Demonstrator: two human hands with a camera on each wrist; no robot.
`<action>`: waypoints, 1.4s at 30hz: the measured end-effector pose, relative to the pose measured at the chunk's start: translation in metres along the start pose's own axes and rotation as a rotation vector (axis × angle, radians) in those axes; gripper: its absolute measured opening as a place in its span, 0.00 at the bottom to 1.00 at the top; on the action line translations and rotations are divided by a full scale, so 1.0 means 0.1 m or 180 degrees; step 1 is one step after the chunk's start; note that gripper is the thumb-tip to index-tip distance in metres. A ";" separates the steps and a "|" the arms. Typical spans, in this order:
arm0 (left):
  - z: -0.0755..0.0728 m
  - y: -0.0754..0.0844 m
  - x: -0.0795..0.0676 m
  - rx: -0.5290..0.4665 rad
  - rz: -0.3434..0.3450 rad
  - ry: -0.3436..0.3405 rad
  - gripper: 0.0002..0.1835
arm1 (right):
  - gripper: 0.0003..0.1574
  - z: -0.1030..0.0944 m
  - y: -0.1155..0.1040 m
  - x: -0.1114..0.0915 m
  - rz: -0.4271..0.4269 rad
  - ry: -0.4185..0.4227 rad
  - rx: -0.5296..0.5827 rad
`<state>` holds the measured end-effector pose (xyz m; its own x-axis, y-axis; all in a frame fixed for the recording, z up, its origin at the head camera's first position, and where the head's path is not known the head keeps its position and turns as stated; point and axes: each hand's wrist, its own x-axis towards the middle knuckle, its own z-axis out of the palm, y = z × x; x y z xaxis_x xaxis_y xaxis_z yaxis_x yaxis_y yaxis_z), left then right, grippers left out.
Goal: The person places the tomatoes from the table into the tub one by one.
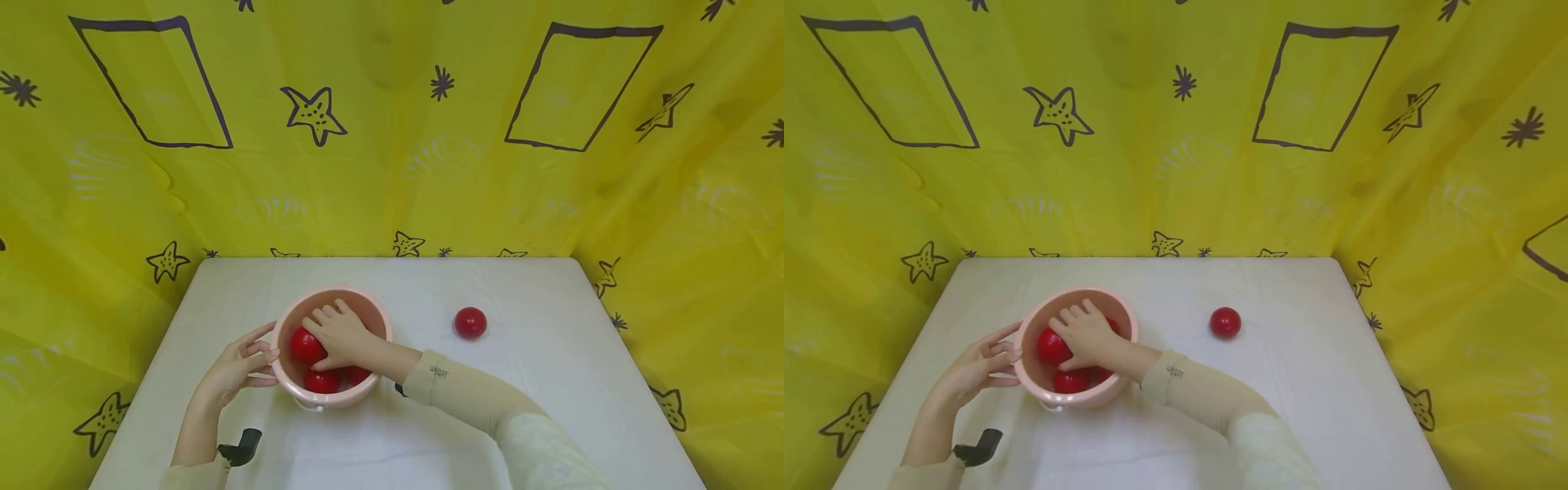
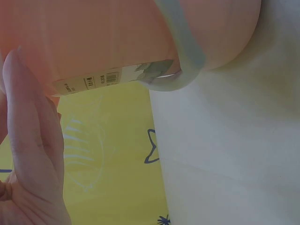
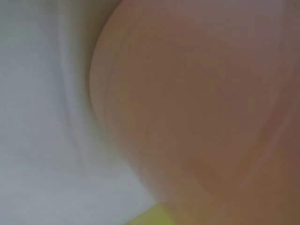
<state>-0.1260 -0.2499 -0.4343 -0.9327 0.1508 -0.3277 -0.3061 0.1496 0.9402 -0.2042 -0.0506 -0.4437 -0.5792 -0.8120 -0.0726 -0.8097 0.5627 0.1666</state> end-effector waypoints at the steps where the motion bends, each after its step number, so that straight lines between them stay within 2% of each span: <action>1: 0.00 0.00 0.00 0.0002 0.0013 -0.0016 0.36 | 0.49 0.01 -0.01 0.01 -0.0011 -0.0015 -0.0018; 5: 0.00 0.01 -0.01 -0.0022 0.0008 -0.0029 0.36 | 0.49 0.03 -0.04 0.04 -0.0006 -0.0077 -0.0075; 14: -0.01 0.00 -0.01 -0.0048 0.0037 -0.0052 0.35 | 0.50 0.06 -0.07 0.08 0.0084 -0.0474 -0.0324; 23: -0.01 0.00 -0.01 -0.0042 0.0031 -0.0028 0.36 | 0.52 0.06 -0.05 0.06 0.0140 -0.0511 -0.0172; 28: 0.00 0.00 0.00 -0.0037 0.0011 -0.0007 0.36 | 0.49 0.00 0.00 -0.03 0.0166 -0.0180 0.0143; 34: -0.01 -0.01 -0.01 -0.0044 0.0071 -0.0072 0.35 | 0.44 -0.10 0.13 -0.24 0.0354 0.0518 0.0699; 39: -0.01 -0.02 0.00 -0.0078 0.0075 -0.0082 0.35 | 0.42 -0.14 0.40 -0.47 0.0863 0.1000 0.1034; 42: 0.00 -0.01 0.00 -0.0076 0.0076 -0.0077 0.35 | 0.42 -0.09 0.61 -0.62 0.1236 0.1164 0.1128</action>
<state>-0.1255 -0.2503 -0.4348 -0.9350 0.1777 -0.3070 -0.2885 0.1222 0.9496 -0.2174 0.0325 -0.4203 -0.8178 -0.5038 0.2783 -0.5656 0.7929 -0.2266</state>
